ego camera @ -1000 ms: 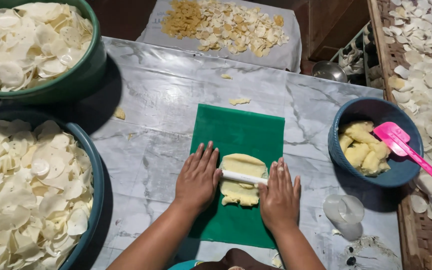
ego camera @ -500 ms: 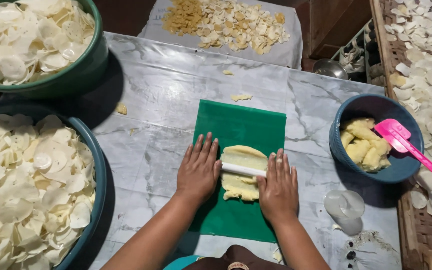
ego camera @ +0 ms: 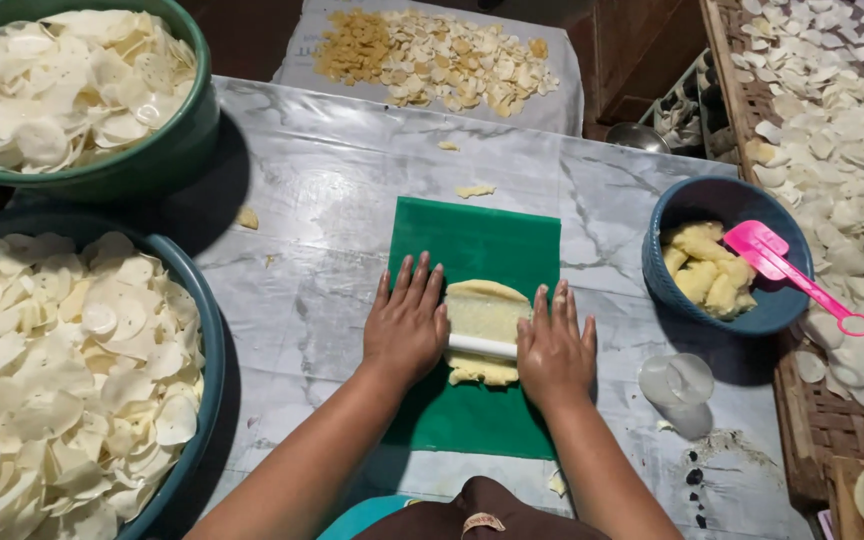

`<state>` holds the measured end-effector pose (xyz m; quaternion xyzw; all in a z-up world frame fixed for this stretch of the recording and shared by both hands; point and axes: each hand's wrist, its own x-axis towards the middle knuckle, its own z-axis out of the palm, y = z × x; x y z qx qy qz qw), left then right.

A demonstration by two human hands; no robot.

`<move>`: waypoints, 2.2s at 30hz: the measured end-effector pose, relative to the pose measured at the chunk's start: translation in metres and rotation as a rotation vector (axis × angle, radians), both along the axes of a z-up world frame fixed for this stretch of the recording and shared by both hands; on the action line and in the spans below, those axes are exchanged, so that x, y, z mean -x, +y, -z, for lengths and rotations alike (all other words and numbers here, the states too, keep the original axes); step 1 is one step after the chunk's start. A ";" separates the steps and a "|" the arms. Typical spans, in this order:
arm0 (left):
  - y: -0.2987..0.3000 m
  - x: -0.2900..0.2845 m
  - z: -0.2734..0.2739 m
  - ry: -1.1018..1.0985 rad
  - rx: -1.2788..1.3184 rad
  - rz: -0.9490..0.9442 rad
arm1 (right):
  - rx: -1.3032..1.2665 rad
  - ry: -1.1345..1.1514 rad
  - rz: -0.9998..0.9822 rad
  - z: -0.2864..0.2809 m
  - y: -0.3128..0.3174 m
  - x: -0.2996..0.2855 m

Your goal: Rolling out small portions of dough into thin sheets using a rolling pin

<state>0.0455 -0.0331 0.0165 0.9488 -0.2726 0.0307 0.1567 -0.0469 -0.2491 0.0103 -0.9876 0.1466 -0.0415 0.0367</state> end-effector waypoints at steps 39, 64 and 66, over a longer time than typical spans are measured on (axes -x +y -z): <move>0.030 0.087 0.020 -0.110 0.008 -0.094 | -0.022 -0.101 -0.246 0.011 0.000 0.082; 0.070 0.122 0.042 -0.165 0.077 0.098 | -0.125 -0.144 -0.133 0.014 0.032 0.137; 0.075 0.123 0.061 -0.233 0.144 0.101 | -0.121 -0.209 -0.161 0.026 0.029 0.151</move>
